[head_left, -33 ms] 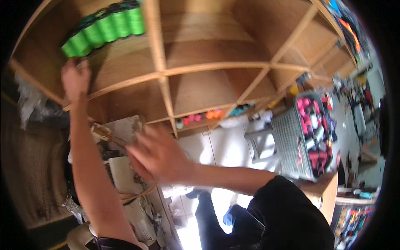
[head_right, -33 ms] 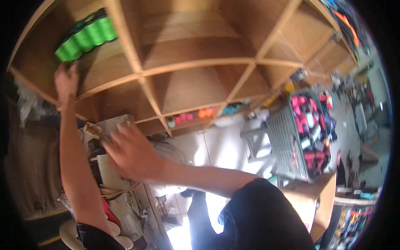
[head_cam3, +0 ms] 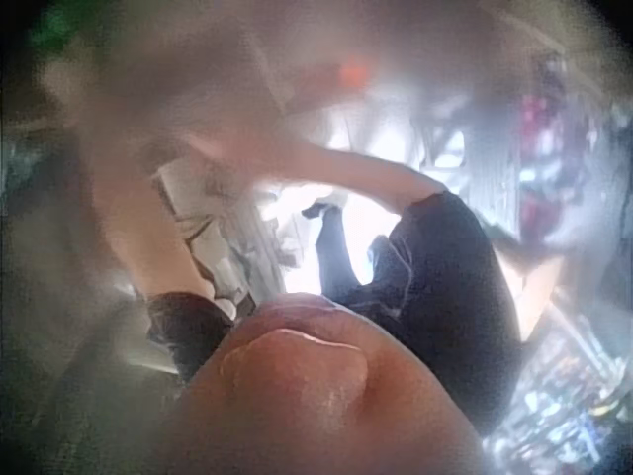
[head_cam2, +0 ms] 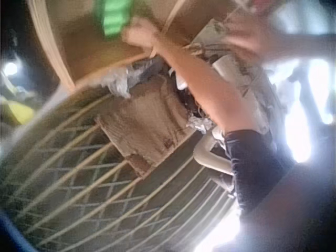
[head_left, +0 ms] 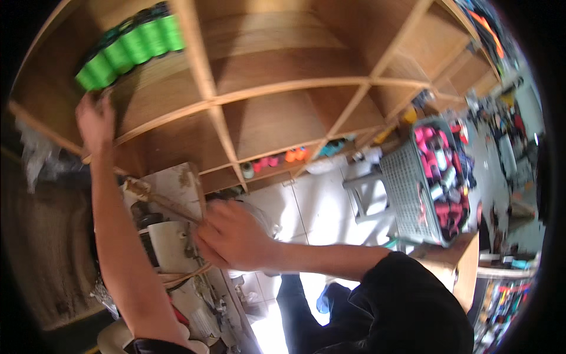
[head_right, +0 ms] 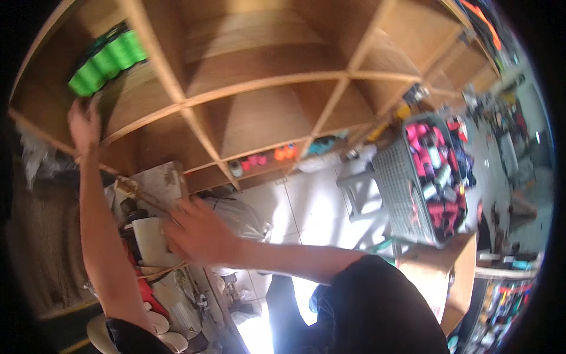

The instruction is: The person picks green spools from a cardboard box and places them onto a wooden shelf. They repeat this process, arranging the spools in rows on the shelf.

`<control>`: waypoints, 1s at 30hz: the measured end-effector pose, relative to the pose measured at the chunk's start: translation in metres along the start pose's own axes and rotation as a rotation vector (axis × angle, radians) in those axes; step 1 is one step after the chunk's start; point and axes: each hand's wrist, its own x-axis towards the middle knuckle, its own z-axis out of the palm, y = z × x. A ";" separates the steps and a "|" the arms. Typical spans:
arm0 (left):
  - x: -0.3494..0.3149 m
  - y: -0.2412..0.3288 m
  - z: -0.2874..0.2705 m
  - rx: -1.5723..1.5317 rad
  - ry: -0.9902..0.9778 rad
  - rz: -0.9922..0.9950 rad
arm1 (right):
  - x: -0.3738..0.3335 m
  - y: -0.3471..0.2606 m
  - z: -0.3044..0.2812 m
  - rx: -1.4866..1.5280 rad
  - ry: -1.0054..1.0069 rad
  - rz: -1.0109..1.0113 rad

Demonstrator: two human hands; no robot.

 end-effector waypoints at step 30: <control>-0.535 0.403 -0.183 -0.210 -1.844 0.534 | -0.646 -0.334 -0.364 -0.605 0.635 1.674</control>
